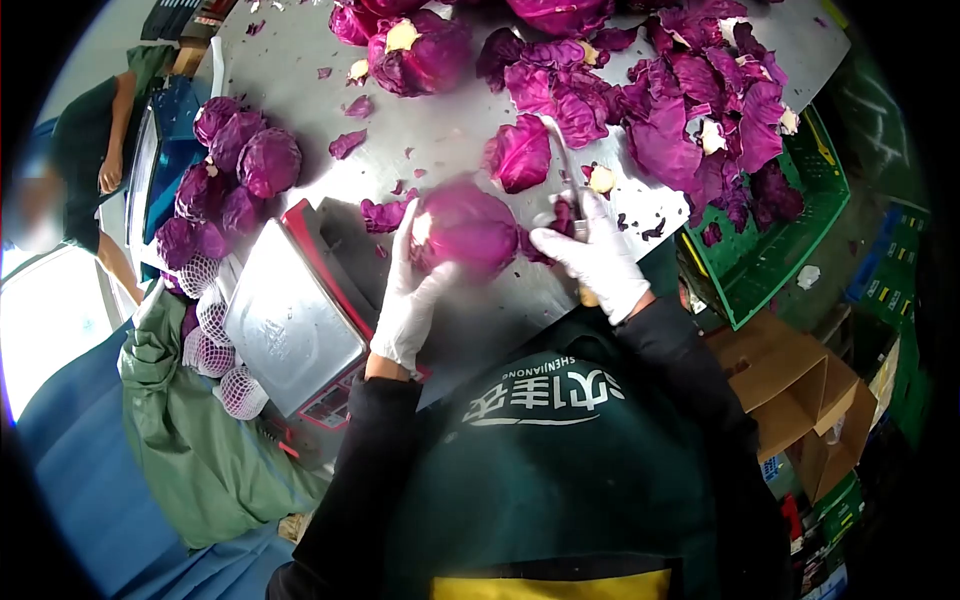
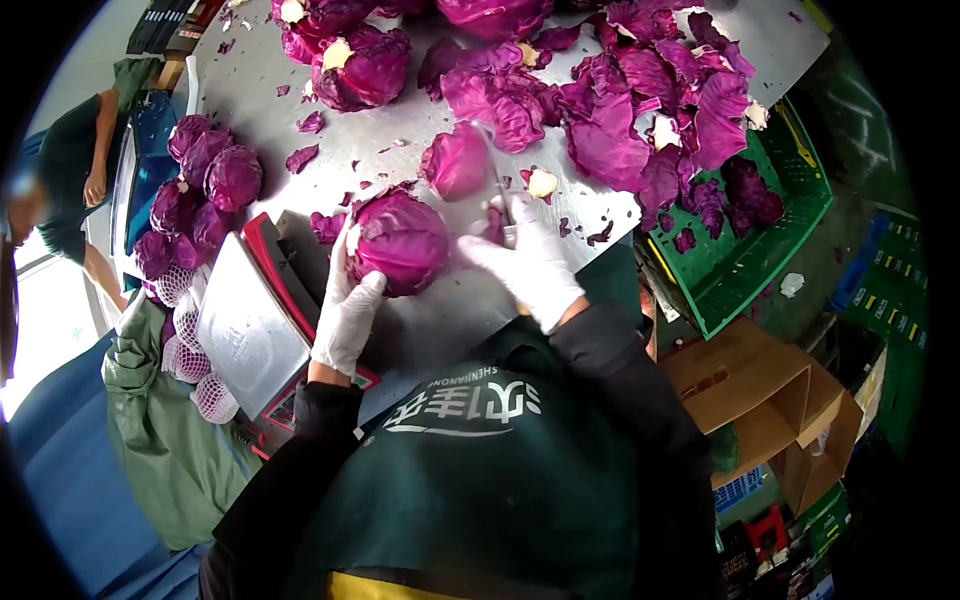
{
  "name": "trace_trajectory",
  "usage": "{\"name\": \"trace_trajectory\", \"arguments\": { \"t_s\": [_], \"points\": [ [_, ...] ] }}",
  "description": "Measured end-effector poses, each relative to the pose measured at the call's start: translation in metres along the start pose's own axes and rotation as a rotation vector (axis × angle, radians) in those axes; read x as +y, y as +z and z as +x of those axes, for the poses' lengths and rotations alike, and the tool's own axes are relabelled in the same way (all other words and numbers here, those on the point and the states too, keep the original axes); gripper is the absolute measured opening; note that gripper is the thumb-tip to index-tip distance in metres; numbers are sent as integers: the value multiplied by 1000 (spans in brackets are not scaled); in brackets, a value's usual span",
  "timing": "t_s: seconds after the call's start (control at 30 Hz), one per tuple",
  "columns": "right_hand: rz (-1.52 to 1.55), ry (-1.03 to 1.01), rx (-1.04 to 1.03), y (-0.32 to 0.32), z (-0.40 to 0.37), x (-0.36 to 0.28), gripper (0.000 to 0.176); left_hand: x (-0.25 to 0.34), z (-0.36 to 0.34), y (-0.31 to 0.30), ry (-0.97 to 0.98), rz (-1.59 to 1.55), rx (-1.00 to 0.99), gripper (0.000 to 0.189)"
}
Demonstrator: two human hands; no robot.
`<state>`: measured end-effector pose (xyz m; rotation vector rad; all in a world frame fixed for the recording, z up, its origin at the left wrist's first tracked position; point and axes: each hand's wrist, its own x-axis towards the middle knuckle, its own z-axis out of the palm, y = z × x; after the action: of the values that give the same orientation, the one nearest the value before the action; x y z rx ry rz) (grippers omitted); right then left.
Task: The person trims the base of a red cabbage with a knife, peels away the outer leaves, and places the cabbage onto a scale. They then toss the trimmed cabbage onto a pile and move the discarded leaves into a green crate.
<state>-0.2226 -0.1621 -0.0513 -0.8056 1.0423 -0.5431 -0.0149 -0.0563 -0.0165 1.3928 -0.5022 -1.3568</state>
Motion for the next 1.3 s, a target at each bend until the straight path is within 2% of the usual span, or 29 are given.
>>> {"name": "trace_trajectory", "arguments": {
  "t_s": [0.07,0.13,0.17,0.2,0.23,0.27,0.3,0.33,0.4,0.43,0.47,0.5,0.53,0.57,0.6,0.67,0.77,0.83,0.87,0.93,0.97,1.0,1.03,1.1,1.13,1.23,1.3],
  "points": [
    [131,-43,-143,14,4,26,44,19,-9,14,53,21,39,83],
    [-135,-55,-202,31,-4,14,45,15,-8,15,67,164,226,81],
    [-121,-157,-211,36,-6,16,42,10,-1,14,10,244,335,75],
    [-191,-260,-175,34,-2,21,41,-12,7,1,34,205,356,66],
    [-260,-369,-136,24,7,27,41,-6,9,-3,-23,89,343,66],
    [-324,-479,-89,12,16,30,41,0,12,-7,-79,-23,322,66],
    [-500,-557,84,-9,30,24,43,1,13,-10,-124,-128,379,70],
    [-677,-629,256,-26,38,12,45,5,12,-8,-201,-297,335,71],
    [-1156,-937,492,-34,26,-35,49,25,12,10,-344,-636,225,73],
    [-1059,-756,372,-20,11,-53,45,35,7,26,-395,-658,260,75],
    [-730,-854,283,-8,13,-36,45,31,9,31,-434,-710,298,73],
    [-972,-830,119,3,1,-42,50,29,13,33,-446,-774,219,69],
    [-1002,-638,10,23,-14,-45,49,25,15,35,-459,-838,139,65],
    [-973,-769,3,34,-11,-22,61,12,18,32,-391,-917,27,55],
    [-1008,-742,30,43,-11,-23,61,15,19,46,-301,-905,75,47],
    [-1070,-690,73,56,-10,-23,59,29,17,59,-353,-972,57,40],
    [-971,-779,2,46,-11,-20,51,25,16,52,-333,-978,-15,36],
    [-974,-781,-13,39,-16,-16,46,17,23,45,-371,-945,143,33],
    [-978,-781,-19,35,-18,-14,43,14,21,45,-373,-882,153,39],
    [-891,-920,18,20,-11,-15,38,19,17,49,-379,-756,174,51],
    [-768,-904,71,12,-5,-19,32,20,16,49,-404,-761,164,57],
    [-756,-777,151,-3,2,-25,22,22,15,47,-427,-766,155,64],
    [-613,-652,226,-18,14,-30,17,11,17,38,-425,-729,144,78],
    [-962,-785,349,-47,35,-42,17,10,14,37,-479,-781,142,76],
    [-989,-857,367,-50,38,-45,18,10,14,38,-505,-806,137,75],
    [-957,-761,461,-47,32,-55,18,-20,11,30,-305,-556,104,58],
    [-931,-733,511,-56,42,-54,18,-26,8,21,-193,-473,34,64]
  ]
}}
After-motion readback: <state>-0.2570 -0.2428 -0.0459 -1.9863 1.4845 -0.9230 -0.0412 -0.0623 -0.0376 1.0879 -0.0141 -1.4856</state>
